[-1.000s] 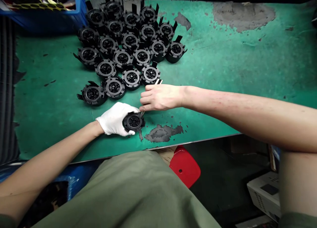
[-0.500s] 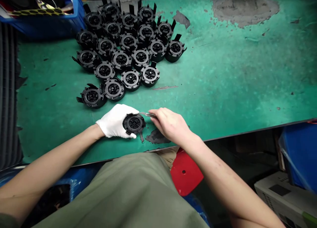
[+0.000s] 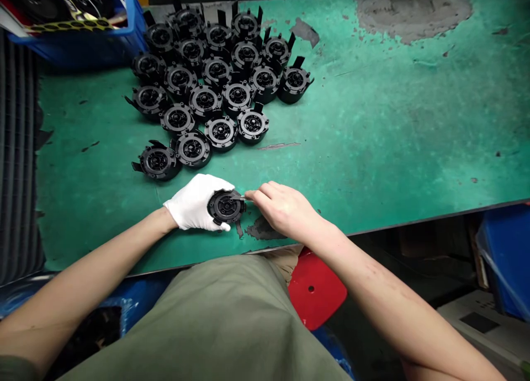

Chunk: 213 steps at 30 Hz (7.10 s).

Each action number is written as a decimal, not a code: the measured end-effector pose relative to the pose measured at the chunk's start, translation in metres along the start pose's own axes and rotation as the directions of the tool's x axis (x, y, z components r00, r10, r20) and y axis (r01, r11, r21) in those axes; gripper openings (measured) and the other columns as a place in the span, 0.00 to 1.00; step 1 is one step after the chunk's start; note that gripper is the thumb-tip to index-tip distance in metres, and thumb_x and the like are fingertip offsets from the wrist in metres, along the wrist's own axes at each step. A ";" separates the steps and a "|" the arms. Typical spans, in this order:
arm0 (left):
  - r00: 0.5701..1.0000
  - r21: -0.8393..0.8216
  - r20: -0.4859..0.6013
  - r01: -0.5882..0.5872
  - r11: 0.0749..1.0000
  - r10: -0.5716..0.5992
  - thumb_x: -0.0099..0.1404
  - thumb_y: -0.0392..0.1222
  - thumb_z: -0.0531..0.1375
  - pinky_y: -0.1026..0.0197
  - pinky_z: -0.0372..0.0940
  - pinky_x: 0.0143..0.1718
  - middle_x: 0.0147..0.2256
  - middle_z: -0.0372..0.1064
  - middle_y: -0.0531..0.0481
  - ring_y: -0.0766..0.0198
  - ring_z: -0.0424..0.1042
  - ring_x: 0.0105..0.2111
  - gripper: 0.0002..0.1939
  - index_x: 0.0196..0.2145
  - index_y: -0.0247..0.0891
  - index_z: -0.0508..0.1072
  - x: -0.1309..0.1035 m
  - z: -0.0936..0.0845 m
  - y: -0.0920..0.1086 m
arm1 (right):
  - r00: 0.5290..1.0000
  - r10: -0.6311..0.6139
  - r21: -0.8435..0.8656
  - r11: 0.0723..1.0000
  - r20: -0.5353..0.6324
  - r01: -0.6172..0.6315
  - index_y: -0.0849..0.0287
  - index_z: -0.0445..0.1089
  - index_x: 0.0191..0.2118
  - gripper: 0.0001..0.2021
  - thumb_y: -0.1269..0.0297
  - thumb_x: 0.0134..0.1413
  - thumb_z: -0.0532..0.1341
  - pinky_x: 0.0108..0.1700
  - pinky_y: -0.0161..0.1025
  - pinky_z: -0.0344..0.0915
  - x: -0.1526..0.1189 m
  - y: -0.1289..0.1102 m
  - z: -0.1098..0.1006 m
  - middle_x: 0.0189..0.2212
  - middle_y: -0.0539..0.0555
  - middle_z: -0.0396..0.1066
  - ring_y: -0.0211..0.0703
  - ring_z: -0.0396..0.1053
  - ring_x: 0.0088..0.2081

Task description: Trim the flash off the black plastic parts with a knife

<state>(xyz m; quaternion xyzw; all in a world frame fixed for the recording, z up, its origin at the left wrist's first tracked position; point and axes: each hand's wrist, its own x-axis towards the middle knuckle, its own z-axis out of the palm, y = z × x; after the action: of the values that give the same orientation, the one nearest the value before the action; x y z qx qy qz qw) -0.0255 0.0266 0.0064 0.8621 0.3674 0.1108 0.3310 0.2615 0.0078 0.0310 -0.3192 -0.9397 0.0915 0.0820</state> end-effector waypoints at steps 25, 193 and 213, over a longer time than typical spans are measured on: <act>1.000 0.046 0.016 0.001 0.999 -0.002 0.50 0.68 0.74 0.46 0.73 0.51 0.49 0.82 0.42 0.38 0.81 0.51 0.37 0.51 0.44 0.79 0.001 -0.001 0.002 | 1.000 0.012 -0.100 0.995 0.023 -0.010 0.61 0.72 0.61 0.17 0.73 0.75 0.53 0.37 0.44 0.62 -0.004 -0.007 0.001 0.37 0.57 0.74 0.48 0.65 0.37; 0.924 0.072 -0.375 -0.056 0.996 0.079 0.50 0.70 0.74 0.42 0.75 0.51 0.48 0.79 0.36 0.40 0.81 0.48 0.43 0.53 0.37 0.73 -0.010 0.037 -0.014 | 0.938 0.346 -0.110 0.931 -0.032 -0.347 0.56 0.71 0.42 0.07 0.76 0.70 0.60 0.40 0.44 0.58 -0.003 -0.081 -0.002 0.39 0.55 0.73 0.47 0.62 0.37; 0.935 0.090 -0.350 -0.033 0.995 0.063 0.49 0.72 0.74 0.40 0.74 0.53 0.49 0.79 0.35 0.39 0.80 0.49 0.45 0.53 0.37 0.73 -0.011 0.039 -0.016 | 0.914 0.384 0.030 0.923 -0.131 -0.383 0.58 0.71 0.45 0.05 0.68 0.77 0.58 0.43 0.42 0.64 -0.010 -0.082 0.014 0.41 0.57 0.76 0.46 0.70 0.40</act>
<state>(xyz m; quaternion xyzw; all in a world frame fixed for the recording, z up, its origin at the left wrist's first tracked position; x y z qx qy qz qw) -0.0254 0.0081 -0.0326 0.8500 0.4037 0.2560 0.2214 0.2186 -0.0639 0.0352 -0.5024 -0.8511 0.0857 0.1263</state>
